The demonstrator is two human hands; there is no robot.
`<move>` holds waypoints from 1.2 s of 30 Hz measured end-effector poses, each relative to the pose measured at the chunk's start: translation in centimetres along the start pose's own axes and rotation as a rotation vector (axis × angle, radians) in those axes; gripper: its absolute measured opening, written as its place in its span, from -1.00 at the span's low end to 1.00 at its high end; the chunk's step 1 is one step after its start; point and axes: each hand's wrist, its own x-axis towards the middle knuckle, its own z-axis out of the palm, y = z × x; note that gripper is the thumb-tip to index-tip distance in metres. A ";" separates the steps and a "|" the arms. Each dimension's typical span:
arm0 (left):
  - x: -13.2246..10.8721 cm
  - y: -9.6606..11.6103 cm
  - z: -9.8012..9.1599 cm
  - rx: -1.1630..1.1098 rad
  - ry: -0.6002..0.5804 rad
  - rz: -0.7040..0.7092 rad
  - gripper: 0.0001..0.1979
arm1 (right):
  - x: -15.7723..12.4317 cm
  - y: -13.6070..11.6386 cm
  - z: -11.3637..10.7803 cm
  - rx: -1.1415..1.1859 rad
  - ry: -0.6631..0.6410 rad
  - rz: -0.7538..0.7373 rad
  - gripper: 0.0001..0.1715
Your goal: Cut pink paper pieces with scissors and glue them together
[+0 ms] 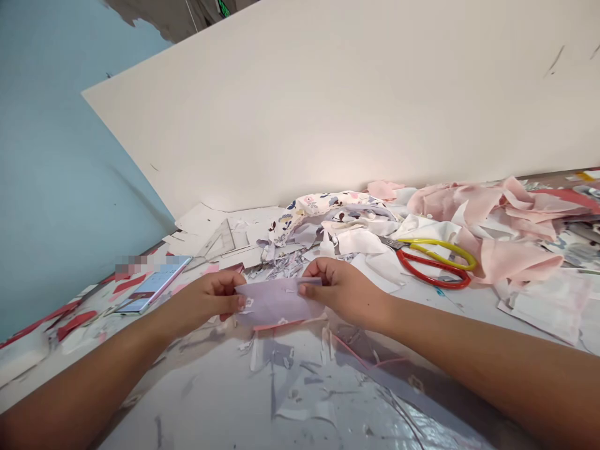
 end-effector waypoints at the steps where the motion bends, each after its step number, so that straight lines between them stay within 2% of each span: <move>1: -0.5 0.1 -0.1 -0.033 -0.009 0.027 -0.80 | -0.3 -0.5 -0.2 0.045 -0.057 -0.013 -0.75; 3: -1.5 0.5 -0.2 -0.042 -0.139 0.030 -0.79 | -1.2 -1.7 -0.8 0.099 -0.233 0.020 -0.77; 4: -1.9 0.8 -0.2 0.002 -0.155 0.057 -0.82 | -1.7 -2.3 -1.1 0.060 -0.299 0.044 -0.79; 8: -2.6 1.3 0.2 0.163 -0.216 0.196 -0.87 | -2.9 -3.7 -1.9 -0.161 -0.329 0.009 -0.88; 11: -2.3 0.8 0.9 0.023 -0.320 0.102 -0.82 | -3.1 -3.5 -1.7 -0.190 -0.383 0.075 -0.85; 12: -2.1 0.5 1.1 -0.044 -0.310 0.067 -0.81 | -3.1 -3.3 -1.5 -0.209 -0.361 0.082 -0.85; 14: -1.9 0.0 1.4 -0.109 -0.203 0.046 -0.79 | -2.9 -2.8 -1.2 -0.239 -0.284 0.061 -0.85; 18: -1.3 -0.5 1.6 -0.008 -0.128 -0.010 -0.76 | -2.1 -1.9 -0.9 -0.218 -0.169 0.045 -0.83; 24: 0.5 -1.3 1.3 -0.020 0.021 -0.093 -0.79 | -0.4 -0.2 -0.4 -0.274 -0.016 0.067 -0.77; 31: 1.4 -2.9 1.4 -0.003 0.032 -0.155 -0.72 | 0.7 1.2 0.2 -0.492 0.118 -0.008 -0.75; 36: 1.4 -3.3 1.9 0.065 0.055 -0.159 -0.71 | 1.1 2.1 0.0 -0.533 0.145 -0.027 -0.72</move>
